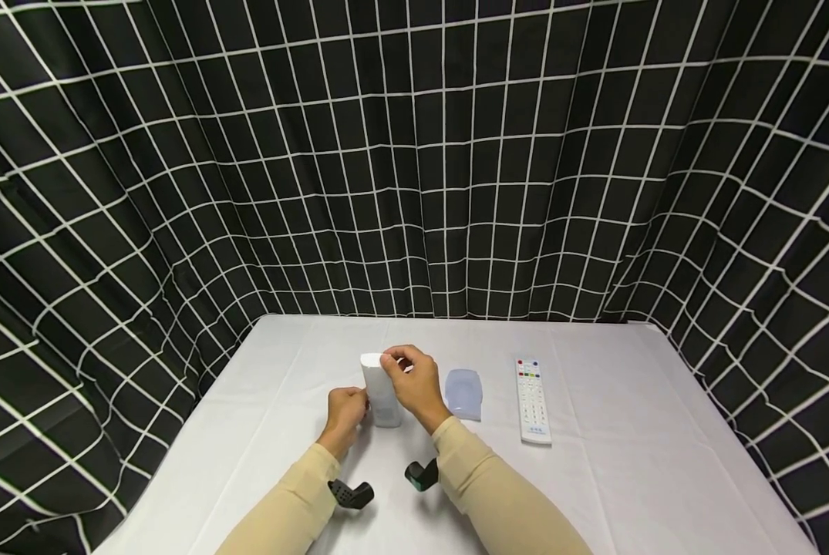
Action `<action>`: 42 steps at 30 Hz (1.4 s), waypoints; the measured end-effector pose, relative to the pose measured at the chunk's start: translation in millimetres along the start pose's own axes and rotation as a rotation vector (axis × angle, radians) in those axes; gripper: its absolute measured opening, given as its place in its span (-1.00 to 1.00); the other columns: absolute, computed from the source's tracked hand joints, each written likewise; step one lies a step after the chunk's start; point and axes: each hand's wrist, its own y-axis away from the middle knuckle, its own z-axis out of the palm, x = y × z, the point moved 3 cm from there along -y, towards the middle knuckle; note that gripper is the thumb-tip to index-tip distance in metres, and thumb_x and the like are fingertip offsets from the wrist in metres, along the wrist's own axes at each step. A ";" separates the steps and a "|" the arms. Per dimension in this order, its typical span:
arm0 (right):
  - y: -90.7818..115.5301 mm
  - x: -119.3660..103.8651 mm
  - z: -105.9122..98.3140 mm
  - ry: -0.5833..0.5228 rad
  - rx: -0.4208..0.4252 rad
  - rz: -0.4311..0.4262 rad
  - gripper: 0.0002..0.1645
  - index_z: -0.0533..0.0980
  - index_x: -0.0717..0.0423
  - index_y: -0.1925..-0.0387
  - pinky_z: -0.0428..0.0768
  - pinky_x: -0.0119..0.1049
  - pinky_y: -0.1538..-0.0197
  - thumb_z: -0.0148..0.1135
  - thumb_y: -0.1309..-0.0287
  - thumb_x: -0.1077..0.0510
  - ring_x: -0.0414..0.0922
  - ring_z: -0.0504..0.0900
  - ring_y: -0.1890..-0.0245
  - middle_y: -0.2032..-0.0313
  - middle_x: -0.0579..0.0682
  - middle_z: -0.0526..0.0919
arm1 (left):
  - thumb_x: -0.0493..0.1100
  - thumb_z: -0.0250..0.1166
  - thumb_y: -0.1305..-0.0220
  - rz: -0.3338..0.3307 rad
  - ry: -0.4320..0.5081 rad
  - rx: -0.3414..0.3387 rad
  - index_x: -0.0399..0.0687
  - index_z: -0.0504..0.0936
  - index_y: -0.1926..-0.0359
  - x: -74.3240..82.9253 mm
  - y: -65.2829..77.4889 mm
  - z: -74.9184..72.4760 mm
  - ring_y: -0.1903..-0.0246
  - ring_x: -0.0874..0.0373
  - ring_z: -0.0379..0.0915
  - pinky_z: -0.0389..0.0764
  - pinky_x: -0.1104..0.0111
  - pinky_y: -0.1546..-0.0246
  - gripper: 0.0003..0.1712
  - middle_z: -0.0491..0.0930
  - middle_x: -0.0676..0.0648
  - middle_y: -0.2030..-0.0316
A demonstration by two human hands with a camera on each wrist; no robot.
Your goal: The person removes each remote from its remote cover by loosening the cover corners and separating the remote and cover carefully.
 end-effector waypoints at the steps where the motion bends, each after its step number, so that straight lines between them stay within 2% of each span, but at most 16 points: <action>1: 0.3 0.0 0.0 -0.002 0.000 0.003 -0.87 0.59 0.42 0.28 0.43 -0.12 0.25 0.24 -0.22 0.34 0.16 0.50 0.33 0.33 0.23 0.63 | -0.29 0.28 -0.16 -0.005 -0.010 -0.003 -0.09 0.38 0.87 -0.5 0.0 0.0 0.69 0.17 0.17 0.16 0.40 0.73 -0.51 0.34 0.01 0.76; 10: 0.8 -4.4 0.3 0.005 0.003 -0.008 -0.87 0.59 0.43 0.29 0.43 -0.09 0.24 0.24 -0.22 0.35 0.19 0.51 0.33 0.33 0.25 0.63 | -0.28 0.28 -0.17 -0.025 -0.166 0.010 -0.06 0.40 0.84 -6.6 -2.4 -0.4 0.62 0.11 0.30 0.26 0.40 0.72 -0.53 0.41 -0.02 0.73; 16: -0.5 -4.4 0.8 0.012 0.005 -0.015 -0.88 0.59 0.42 0.29 0.45 -0.10 0.24 0.24 -0.21 0.35 0.19 0.51 0.33 0.33 0.24 0.64 | -0.28 0.27 -0.19 -0.017 -0.232 -0.003 -0.05 0.35 0.84 -2.8 -2.3 0.2 0.63 0.09 0.35 0.29 0.39 0.72 -0.50 0.42 -0.04 0.75; 22: 0.5 -5.0 1.3 0.025 0.011 -0.016 -0.88 0.59 0.42 0.29 0.44 -0.20 0.25 0.24 -0.21 0.35 0.18 0.51 0.33 0.33 0.24 0.64 | -0.26 0.24 -0.22 -0.020 -0.262 -0.015 0.00 0.27 0.87 -1.0 -0.9 0.5 0.72 0.14 0.26 0.23 0.42 0.77 -0.45 0.31 0.03 0.84; 25: -1.0 11.1 3.7 0.027 0.018 0.002 -0.86 0.60 0.39 0.28 0.42 -0.26 0.25 0.25 -0.22 0.31 0.16 0.52 0.32 0.31 0.22 0.65 | -0.25 0.23 -0.24 -0.022 -0.270 -0.020 -0.01 0.29 0.86 -3.7 -0.5 0.0 0.73 0.16 0.26 0.25 0.43 0.75 -0.45 0.35 0.02 0.83; 30: -4.2 42.2 7.3 0.027 0.047 0.006 -0.83 0.63 0.28 0.27 0.43 -0.19 0.26 0.29 -0.22 0.21 0.08 0.54 0.33 0.31 0.10 0.67 | -0.25 0.23 -0.27 -0.037 -0.256 -0.035 -0.08 0.42 0.79 -7.2 0.8 -0.8 0.61 0.13 0.36 0.37 0.40 0.62 -0.54 0.49 -0.03 0.71; 36: -2.5 44.6 6.2 0.033 0.060 0.003 -0.81 0.64 0.20 0.26 0.47 -0.14 0.26 0.29 -0.24 0.13 -0.07 0.53 0.36 0.33 -0.03 0.64 | -0.21 0.24 -0.25 -0.029 -0.260 -0.043 -0.15 0.52 0.73 -8.0 4.3 -2.1 0.64 0.14 0.32 0.32 0.39 0.65 -0.61 0.46 -0.01 0.72; 42: -2.0 44.6 5.5 0.013 0.050 0.019 -0.81 0.64 0.19 0.24 0.43 -0.24 0.31 0.27 -0.27 0.12 -0.09 0.48 0.40 0.40 -0.04 0.59 | -0.19 0.21 -0.28 0.011 -0.289 -0.075 -0.17 0.55 0.61 -6.3 6.5 -5.3 0.64 0.14 0.35 0.34 0.39 0.65 -0.69 0.50 -0.02 0.68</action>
